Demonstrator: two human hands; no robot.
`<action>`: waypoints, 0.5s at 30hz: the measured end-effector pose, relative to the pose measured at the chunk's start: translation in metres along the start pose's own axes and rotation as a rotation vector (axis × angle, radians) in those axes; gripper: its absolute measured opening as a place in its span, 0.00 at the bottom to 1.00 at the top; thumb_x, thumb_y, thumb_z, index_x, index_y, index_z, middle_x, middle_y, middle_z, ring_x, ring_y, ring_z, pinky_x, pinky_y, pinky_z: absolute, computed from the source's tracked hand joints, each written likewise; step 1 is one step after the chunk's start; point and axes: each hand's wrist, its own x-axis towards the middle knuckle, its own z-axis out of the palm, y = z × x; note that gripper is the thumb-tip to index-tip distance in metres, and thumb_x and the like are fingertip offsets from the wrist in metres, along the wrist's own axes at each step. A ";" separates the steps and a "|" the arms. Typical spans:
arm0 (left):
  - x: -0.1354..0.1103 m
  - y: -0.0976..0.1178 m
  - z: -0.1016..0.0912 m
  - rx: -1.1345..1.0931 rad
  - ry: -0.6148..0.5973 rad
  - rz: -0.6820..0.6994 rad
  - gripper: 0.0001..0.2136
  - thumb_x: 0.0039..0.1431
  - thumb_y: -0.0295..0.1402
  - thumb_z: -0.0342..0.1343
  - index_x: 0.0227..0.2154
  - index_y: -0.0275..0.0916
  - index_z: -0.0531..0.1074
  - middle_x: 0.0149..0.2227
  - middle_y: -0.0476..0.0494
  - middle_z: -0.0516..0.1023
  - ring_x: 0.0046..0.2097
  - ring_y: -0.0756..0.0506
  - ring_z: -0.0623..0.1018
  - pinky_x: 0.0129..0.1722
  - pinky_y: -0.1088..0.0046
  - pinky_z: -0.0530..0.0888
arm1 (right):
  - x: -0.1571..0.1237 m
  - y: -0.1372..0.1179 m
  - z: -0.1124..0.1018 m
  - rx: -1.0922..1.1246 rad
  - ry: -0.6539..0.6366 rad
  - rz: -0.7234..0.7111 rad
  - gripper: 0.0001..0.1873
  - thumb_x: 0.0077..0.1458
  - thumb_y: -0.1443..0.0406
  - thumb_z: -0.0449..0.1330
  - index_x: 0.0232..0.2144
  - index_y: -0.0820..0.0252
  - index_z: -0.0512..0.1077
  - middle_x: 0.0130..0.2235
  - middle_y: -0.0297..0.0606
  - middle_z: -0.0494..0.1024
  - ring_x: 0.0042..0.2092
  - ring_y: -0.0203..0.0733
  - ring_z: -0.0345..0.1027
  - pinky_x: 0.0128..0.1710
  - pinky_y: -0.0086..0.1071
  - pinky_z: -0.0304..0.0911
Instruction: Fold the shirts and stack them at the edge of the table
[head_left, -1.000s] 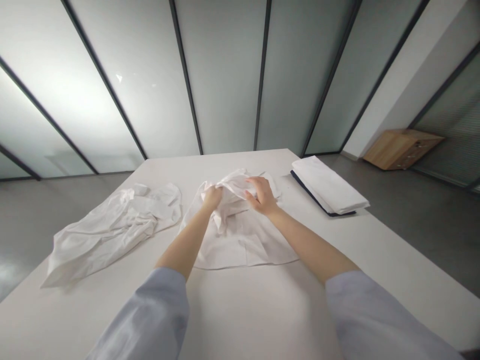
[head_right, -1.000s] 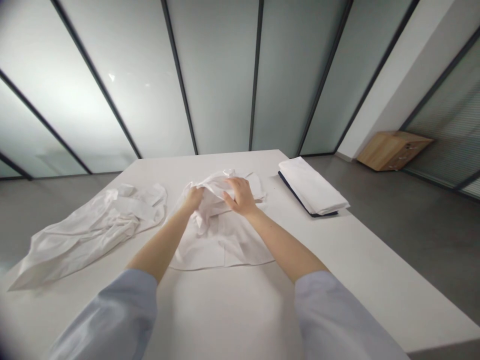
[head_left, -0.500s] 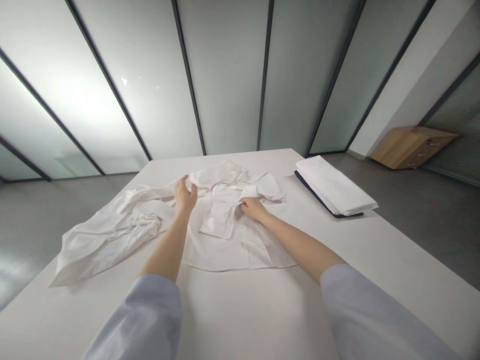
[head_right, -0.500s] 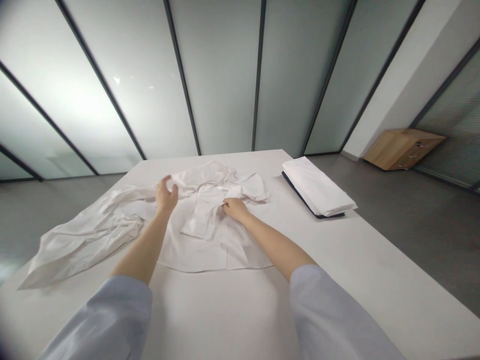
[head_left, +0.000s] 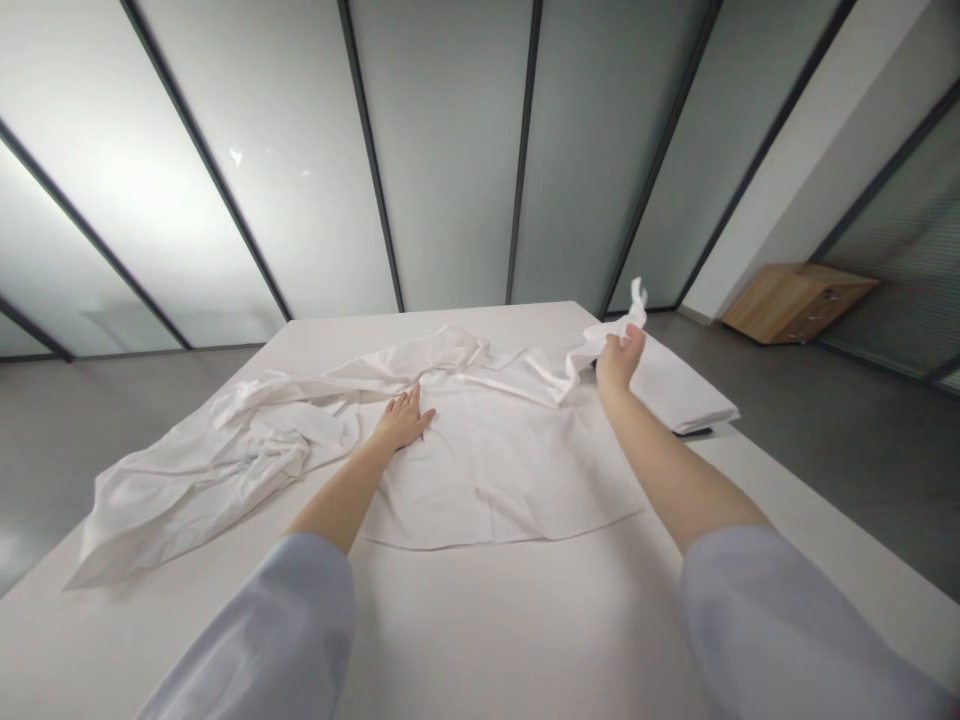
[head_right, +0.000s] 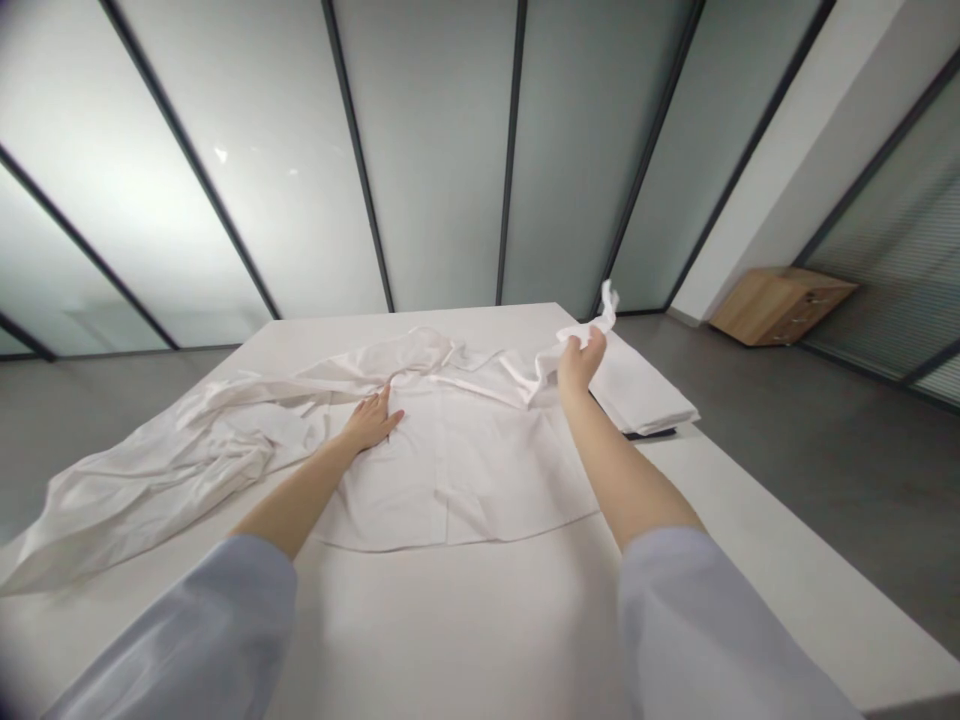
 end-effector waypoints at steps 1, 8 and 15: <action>-0.002 0.003 -0.001 0.006 -0.004 -0.011 0.35 0.65 0.48 0.38 0.67 0.29 0.42 0.67 0.29 0.54 0.67 0.38 0.55 0.63 0.58 0.53 | -0.016 -0.001 0.002 -0.055 -0.072 -0.055 0.20 0.56 0.65 0.46 0.48 0.63 0.66 0.48 0.47 0.71 0.51 0.48 0.64 0.55 0.47 0.57; -0.025 0.015 -0.004 0.080 -0.016 -0.047 0.37 0.64 0.53 0.36 0.66 0.28 0.46 0.66 0.28 0.54 0.67 0.34 0.55 0.62 0.53 0.54 | -0.116 -0.025 0.018 -0.551 -0.906 -0.561 0.19 0.57 0.63 0.52 0.50 0.62 0.72 0.59 0.49 0.68 0.63 0.53 0.53 0.61 0.44 0.48; -0.033 0.016 -0.034 0.095 -0.007 -0.141 0.34 0.64 0.53 0.36 0.64 0.32 0.53 0.56 0.26 0.71 0.56 0.33 0.71 0.50 0.55 0.69 | -0.121 -0.038 0.008 -0.722 -1.096 -0.455 0.29 0.62 0.56 0.49 0.61 0.64 0.60 0.61 0.52 0.65 0.60 0.52 0.60 0.57 0.40 0.54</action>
